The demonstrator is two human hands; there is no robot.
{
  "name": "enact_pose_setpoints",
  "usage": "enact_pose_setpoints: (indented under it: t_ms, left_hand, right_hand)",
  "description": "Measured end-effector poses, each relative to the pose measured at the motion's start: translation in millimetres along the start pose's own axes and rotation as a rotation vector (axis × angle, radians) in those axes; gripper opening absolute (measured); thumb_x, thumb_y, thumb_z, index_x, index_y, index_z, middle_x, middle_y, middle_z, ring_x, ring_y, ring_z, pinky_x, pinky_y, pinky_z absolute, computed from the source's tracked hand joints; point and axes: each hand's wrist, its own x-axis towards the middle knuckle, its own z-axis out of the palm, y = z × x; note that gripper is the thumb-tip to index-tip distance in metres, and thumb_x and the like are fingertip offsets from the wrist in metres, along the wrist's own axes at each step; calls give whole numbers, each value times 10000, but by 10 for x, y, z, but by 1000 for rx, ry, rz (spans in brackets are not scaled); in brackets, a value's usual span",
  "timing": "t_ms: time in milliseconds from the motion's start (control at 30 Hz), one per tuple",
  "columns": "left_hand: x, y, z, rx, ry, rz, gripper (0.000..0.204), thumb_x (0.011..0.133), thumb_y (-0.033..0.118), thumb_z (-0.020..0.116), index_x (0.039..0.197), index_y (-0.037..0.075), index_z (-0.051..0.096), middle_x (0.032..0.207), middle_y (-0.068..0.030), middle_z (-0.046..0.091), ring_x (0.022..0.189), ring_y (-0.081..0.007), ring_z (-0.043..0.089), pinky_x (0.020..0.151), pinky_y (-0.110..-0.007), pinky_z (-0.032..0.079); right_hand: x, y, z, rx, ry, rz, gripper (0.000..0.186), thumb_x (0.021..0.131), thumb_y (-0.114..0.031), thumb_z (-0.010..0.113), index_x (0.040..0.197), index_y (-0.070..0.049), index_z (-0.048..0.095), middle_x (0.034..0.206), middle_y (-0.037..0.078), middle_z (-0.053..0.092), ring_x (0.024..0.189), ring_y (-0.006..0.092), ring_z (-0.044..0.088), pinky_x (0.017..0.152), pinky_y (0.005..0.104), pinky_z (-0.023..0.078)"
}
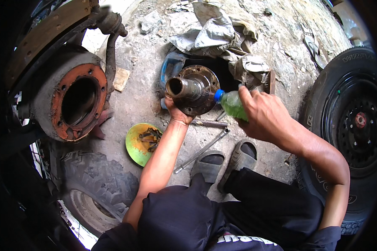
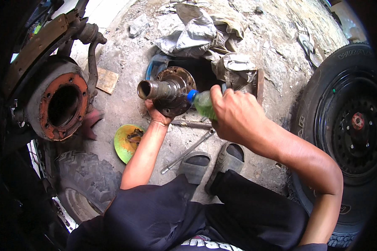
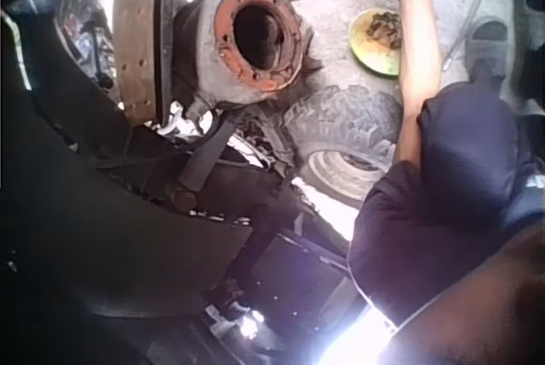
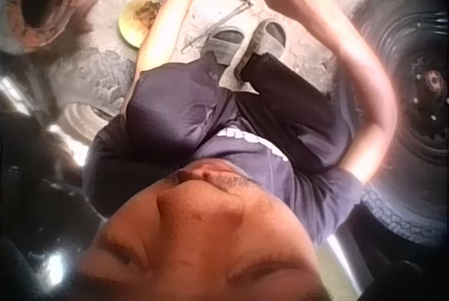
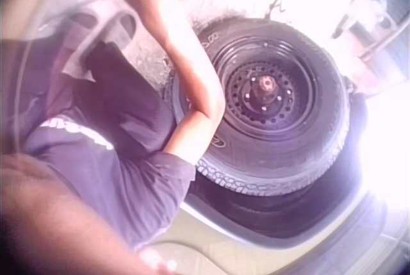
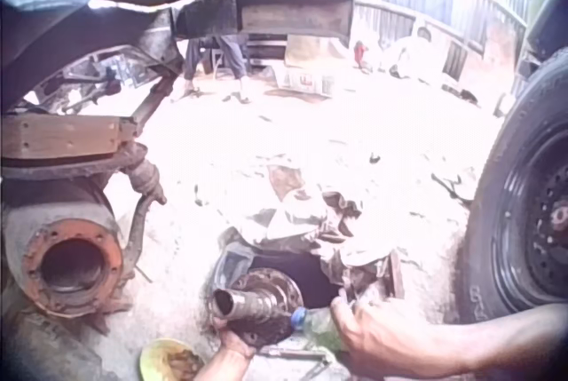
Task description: The person cleans a wheel hub by brushing it with a wire brush, wiping it with a cloth, and applying liquid from a plastic bottle.
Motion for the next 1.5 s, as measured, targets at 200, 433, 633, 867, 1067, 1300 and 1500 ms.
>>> enact_pose_setpoints:
  t_ms: [200, 433, 633, 867, 1067, 1300, 1500]
  left_hand:
    - [21, -9, 123, -53, 90, -28, 576, 847, 455, 541, 1253, 58, 637, 1247, -145, 677, 1116, -337, 661, 1029, -528, 503]
    - [83, -97, 284, -60, 154, -8, 613, 853, 482, 527, 1313, 83, 600, 1302, -136, 645, 1178, -340, 627, 1062, -550, 468]
    - [44, -195, 406, -51, 100, 1, 845, 867, 710, 532, 1471, 123, 463, 1434, -135, 547, 1286, -350, 548, 1103, -566, 418]
    - [-55, -252, 580, 41, 198, 4, 855, 874, 740, 501, 1475, 133, 459, 1426, -107, 554, 1274, -338, 551, 1104, -550, 408]
    - [-49, -383, 593, 20, 275, 44, 721, 881, 671, 482, 1371, 150, 568, 1329, -82, 624, 1189, -311, 603, 1029, -521, 467]
    - [-18, -425, 554, 40, 229, 114, 692, 892, 640, 492, 1336, 119, 595, 1285, -85, 663, 1174, -297, 619, 1040, -474, 468]
    - [-2, -475, 583, -4, 221, 105, 643, 890, 603, 494, 1286, 111, 613, 1231, -76, 675, 1108, -272, 641, 999, -466, 495]
  right_hand:
    - [-32, 43, 117, -22, -4, 1, 632, 782, -245, 781, 1221, 104, 488, 815, 244, 652, 731, 403, 694, 637, 466, 561]
    - [-18, -22, 138, -48, -45, 5, 604, 787, -240, 752, 1194, 125, 495, 830, 254, 666, 727, 390, 705, 634, 457, 573]
    - [-41, -54, 198, -45, -60, -16, 503, 775, -195, 728, 1102, 120, 513, 817, 232, 674, 744, 366, 717, 637, 440, 571]
    - [76, -127, 180, 4, -37, -23, 545, 759, -226, 774, 1105, 83, 488, 792, 245, 652, 715, 403, 696, 625, 476, 567]
    - [153, -174, 169, 15, 23, -11, 475, 767, -212, 758, 1040, 67, 488, 764, 253, 652, 697, 411, 692, 612, 480, 561]
    - [182, -195, 162, 18, 46, 11, 435, 769, -185, 723, 1031, 103, 529, 780, 242, 668, 689, 365, 720, 584, 444, 575]
    - [138, -210, 199, 56, 48, 3, 419, 787, -180, 733, 1013, 82, 498, 784, 274, 663, 686, 407, 703, 597, 483, 569]
